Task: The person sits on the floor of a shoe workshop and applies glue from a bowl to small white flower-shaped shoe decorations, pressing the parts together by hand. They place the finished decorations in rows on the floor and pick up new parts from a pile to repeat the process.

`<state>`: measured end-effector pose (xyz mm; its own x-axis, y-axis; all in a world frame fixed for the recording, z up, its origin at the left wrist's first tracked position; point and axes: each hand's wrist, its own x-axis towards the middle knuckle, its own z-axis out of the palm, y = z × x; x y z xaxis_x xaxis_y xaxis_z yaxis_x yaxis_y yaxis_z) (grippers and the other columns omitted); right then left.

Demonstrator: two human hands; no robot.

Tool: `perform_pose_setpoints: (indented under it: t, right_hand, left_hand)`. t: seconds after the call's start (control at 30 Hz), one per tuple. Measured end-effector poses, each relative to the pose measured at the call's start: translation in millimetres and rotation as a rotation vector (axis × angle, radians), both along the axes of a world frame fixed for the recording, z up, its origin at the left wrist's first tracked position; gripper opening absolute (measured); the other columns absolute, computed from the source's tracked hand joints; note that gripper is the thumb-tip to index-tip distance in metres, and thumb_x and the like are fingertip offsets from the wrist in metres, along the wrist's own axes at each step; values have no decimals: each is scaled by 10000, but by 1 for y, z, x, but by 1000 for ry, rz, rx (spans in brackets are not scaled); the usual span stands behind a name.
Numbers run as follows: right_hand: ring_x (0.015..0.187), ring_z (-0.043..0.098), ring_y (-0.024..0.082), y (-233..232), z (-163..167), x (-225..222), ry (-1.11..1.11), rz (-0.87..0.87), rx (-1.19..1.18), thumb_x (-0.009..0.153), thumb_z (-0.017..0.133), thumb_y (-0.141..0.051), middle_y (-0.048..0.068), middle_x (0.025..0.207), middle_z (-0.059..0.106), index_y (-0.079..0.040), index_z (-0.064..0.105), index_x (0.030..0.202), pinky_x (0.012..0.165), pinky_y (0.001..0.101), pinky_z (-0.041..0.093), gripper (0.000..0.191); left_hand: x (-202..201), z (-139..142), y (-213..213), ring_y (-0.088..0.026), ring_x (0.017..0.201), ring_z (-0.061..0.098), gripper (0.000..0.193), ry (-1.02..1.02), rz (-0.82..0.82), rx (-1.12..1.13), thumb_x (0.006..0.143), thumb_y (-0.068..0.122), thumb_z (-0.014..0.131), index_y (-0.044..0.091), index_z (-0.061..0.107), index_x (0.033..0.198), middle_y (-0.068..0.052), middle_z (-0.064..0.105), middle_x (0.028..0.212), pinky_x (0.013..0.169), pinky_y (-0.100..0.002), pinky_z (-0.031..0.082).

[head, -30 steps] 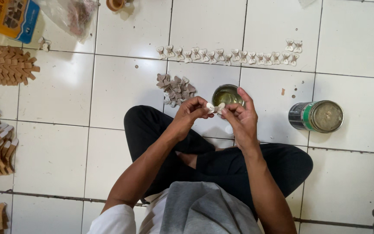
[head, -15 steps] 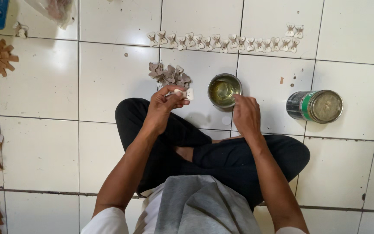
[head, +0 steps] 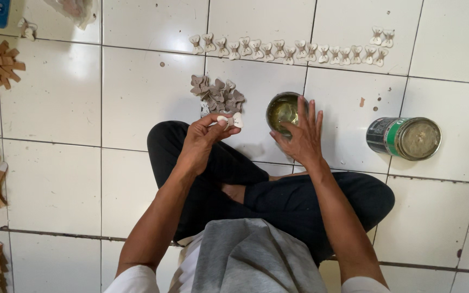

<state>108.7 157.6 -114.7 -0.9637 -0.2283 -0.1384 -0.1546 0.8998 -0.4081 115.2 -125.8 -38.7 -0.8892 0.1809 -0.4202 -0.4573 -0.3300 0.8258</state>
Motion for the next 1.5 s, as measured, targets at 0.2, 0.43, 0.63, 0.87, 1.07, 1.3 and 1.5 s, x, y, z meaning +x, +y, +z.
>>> perform_pose_setpoints:
  t: [0.2, 0.43, 0.63, 0.87, 1.07, 1.3, 1.5]
  right_hand:
    - [1557, 139, 457, 2, 18, 18, -19, -23, -149, 861, 797, -362, 200, 1671, 256, -102, 823, 977, 1239, 609, 141, 286]
    - [1584, 293, 421, -24, 115, 62, 372, 19, -431, 969, 693, -73, 171, 1655, 343, -139, 762, 1233, 1314, 558, 311, 280]
    - [1585, 263, 430, -51, 151, 58, 563, 89, -232, 991, 708, -18, 185, 1670, 298, -208, 742, 1341, 1308, 573, 313, 400]
    - [1593, 209, 414, -46, 148, 61, 645, 108, -138, 990, 715, -5, 166, 1691, 274, -245, 733, 1372, 1305, 619, 242, 451]
    - [1573, 204, 390, -44, 152, 70, 635, 174, -72, 944, 725, -35, 109, 1678, 302, -237, 757, 1301, 1298, 599, 231, 412]
    - [1607, 216, 423, -38, 158, 77, 564, 19, -263, 978, 692, 15, 179, 1685, 283, -191, 723, 1359, 1328, 572, 292, 434]
    - [1568, 220, 400, -41, 156, 77, 649, 111, -58, 938, 705, 3, 152, 1651, 325, -212, 751, 1334, 1280, 604, 246, 453]
  left_hand:
    - [0, 7, 17, -249, 1020, 750, 277, 35, 12, 43, 1019, 220, 640, -3, 713, 1167, -123, 753, 1075, 970, -343, 567]
    - [10, 31, 38, -164, 1038, 734, 270, 179, -41, 58, 1062, 221, 598, 6, 713, 1177, -71, 764, 1056, 964, -298, 553]
    - [23, 48, 48, -17, 817, 567, 262, 214, -30, -8, 1079, 194, 596, 7, 720, 1216, -8, 725, 896, 757, -200, 445]
    - [33, 60, 51, -15, 734, 469, 250, 221, -77, -56, 1080, 164, 592, 4, 729, 1215, 9, 652, 804, 670, -195, 380]
    - [31, 64, 54, -39, 968, 664, 245, 268, -35, 70, 1076, 180, 583, 10, 705, 1205, -43, 769, 1016, 927, -210, 511]
    - [39, 64, 52, -55, 732, 454, 256, 179, -49, -60, 1075, 148, 610, -10, 740, 1228, -56, 702, 874, 671, -228, 349]
    - [42, 62, 54, -25, 934, 648, 232, 282, -16, 28, 1064, 169, 602, 22, 719, 1200, -11, 755, 1006, 869, -197, 506]
